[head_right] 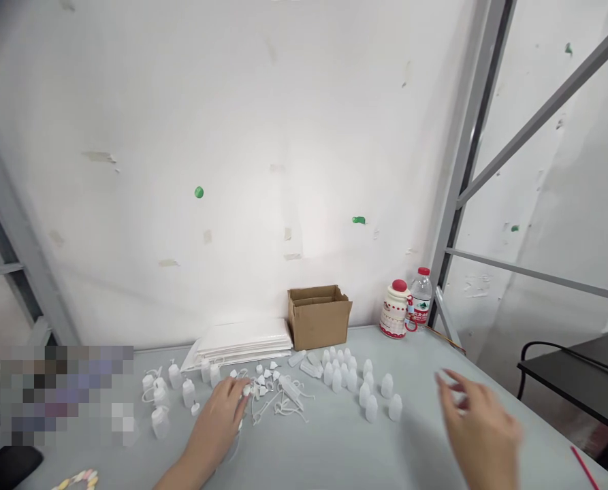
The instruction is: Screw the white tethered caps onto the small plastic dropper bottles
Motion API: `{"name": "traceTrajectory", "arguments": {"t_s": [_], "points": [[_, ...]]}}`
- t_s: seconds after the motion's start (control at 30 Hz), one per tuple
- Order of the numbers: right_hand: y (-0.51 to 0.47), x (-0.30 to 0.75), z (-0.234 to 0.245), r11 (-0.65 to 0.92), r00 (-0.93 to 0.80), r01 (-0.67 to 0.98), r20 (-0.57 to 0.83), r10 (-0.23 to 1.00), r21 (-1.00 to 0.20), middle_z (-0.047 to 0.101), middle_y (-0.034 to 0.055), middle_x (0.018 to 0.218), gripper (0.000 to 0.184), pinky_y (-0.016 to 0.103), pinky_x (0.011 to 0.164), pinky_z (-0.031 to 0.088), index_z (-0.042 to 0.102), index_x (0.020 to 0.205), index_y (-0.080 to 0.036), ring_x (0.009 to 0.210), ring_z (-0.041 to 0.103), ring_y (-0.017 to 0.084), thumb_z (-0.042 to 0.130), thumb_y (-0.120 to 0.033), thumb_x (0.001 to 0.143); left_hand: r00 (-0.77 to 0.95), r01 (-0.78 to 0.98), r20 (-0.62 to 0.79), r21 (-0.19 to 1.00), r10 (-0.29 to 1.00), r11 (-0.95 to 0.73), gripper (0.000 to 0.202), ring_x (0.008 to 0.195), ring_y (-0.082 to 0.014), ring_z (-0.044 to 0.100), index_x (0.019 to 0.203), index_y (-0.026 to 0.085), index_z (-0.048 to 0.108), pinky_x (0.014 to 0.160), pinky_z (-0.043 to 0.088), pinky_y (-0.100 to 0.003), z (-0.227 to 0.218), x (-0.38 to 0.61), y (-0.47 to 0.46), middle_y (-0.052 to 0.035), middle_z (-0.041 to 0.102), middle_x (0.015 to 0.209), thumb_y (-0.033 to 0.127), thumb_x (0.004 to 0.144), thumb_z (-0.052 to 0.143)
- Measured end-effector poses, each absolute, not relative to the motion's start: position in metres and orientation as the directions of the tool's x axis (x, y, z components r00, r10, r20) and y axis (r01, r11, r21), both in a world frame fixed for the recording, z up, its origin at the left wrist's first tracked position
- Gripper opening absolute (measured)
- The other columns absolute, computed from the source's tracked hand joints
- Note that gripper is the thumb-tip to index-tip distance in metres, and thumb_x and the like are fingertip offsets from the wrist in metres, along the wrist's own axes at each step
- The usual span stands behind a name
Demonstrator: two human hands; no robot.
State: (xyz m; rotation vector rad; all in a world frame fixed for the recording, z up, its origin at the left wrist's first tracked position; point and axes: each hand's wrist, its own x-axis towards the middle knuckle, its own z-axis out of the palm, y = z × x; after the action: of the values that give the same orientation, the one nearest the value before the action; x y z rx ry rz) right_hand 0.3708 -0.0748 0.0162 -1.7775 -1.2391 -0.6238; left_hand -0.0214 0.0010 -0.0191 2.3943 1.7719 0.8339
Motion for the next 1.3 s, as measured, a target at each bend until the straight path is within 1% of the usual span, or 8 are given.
{"name": "traceTrajectory", "arguments": {"t_s": [0.1,0.2,0.4,0.63,0.83,1.03,1.17,1.3], "points": [[-0.035,0.293,0.043,0.137,0.187,0.898,0.644,0.742,-0.418,0.062,0.0054,0.075,0.029,0.032,0.061,0.043,0.060,0.090,-0.018,0.056,0.056,0.017,0.040,-0.038,0.082,0.335,0.875,0.452,0.177,0.827,-0.451,0.042,0.087,-0.0202,0.053,0.109,0.025,0.052,0.074,0.043,-0.032,-0.026,-0.021,0.005,-0.0052,0.056,0.094,0.004,0.079,0.033],[-0.009,0.225,0.041,0.264,-0.094,0.877,0.395,0.914,-0.401,0.064,0.0032,0.079,0.017,0.028,0.061,0.043,0.062,0.083,-0.021,0.062,0.059,0.016,0.046,-0.026,0.079,0.372,0.883,0.454,0.095,0.810,-0.459,0.042,0.084,-0.0197,0.053,0.101,0.025,0.056,0.070,0.043,-0.031,-0.029,-0.019,0.007,-0.0044,0.056,0.092,-0.001,0.076,0.034],[0.013,0.166,0.006,0.277,-0.228,0.951,0.294,0.928,-0.139,0.064,0.0119,0.089,0.017,0.034,0.071,0.041,0.065,0.081,-0.014,0.085,0.058,0.027,0.052,-0.010,0.070,0.335,0.909,0.422,0.091,0.842,-0.407,0.031,0.083,-0.0204,0.053,0.085,0.020,0.058,0.068,0.044,-0.031,-0.026,-0.022,0.011,-0.0050,0.055,0.089,0.000,0.075,0.037],[0.011,0.168,-0.005,0.256,-0.161,0.942,0.379,0.911,-0.217,0.063,0.0097,0.086,0.014,0.034,0.073,0.039,0.062,0.079,-0.016,0.083,0.055,0.026,0.049,-0.014,0.076,0.296,0.895,0.494,0.155,0.818,-0.418,0.032,0.082,-0.0195,0.054,0.089,0.020,0.058,0.070,0.045,-0.032,-0.031,-0.019,0.007,-0.0053,0.057,0.088,0.001,0.078,0.035],[0.008,0.168,0.000,0.244,-0.110,0.930,0.429,0.897,-0.273,0.066,0.0074,0.084,0.012,0.032,0.074,0.037,0.060,0.083,-0.017,0.084,0.058,0.024,0.048,-0.015,0.080,0.329,0.897,0.470,0.114,0.819,-0.426,0.050,0.087,-0.0197,0.053,0.108,0.025,0.054,0.071,0.045,-0.031,-0.029,-0.017,0.002,-0.0055,0.058,0.094,-0.004,0.074,0.031],[0.010,0.166,-0.007,0.272,-0.079,0.878,0.443,0.893,-0.393,0.068,0.0051,0.083,0.014,0.031,0.072,0.037,0.059,0.087,-0.017,0.072,0.061,0.020,0.046,-0.021,0.083,0.393,0.882,0.450,0.063,0.802,-0.468,0.041,0.085,-0.0204,0.053,0.094,0.023,0.061,0.071,0.046,-0.033,-0.027,-0.013,0.009,-0.0053,0.059,0.092,-0.002,0.073,0.037],[0.009,0.161,-0.010,0.287,-0.051,0.805,0.422,0.905,-0.519,0.068,0.0036,0.081,0.016,0.030,0.071,0.039,0.060,0.087,-0.018,0.068,0.059,0.018,0.047,-0.027,0.084,0.320,0.864,0.489,0.202,0.811,-0.462,0.031,0.082,-0.0203,0.054,0.077,0.020,0.061,0.070,0.045,-0.035,-0.025,-0.012,0.009,-0.0051,0.060,0.086,0.001,0.075,0.037],[0.004,0.155,-0.011,0.317,-0.042,0.737,0.428,0.903,-0.597,0.067,0.0043,0.081,0.020,0.030,0.071,0.041,0.061,0.089,-0.018,0.069,0.058,0.018,0.047,-0.031,0.083,0.147,0.706,0.430,0.585,0.891,-0.398,0.017,0.083,-0.0199,0.055,0.073,0.020,0.058,0.076,0.043,-0.035,-0.017,-0.014,0.005,-0.0038,0.062,0.081,0.016,0.078,0.043]]}}
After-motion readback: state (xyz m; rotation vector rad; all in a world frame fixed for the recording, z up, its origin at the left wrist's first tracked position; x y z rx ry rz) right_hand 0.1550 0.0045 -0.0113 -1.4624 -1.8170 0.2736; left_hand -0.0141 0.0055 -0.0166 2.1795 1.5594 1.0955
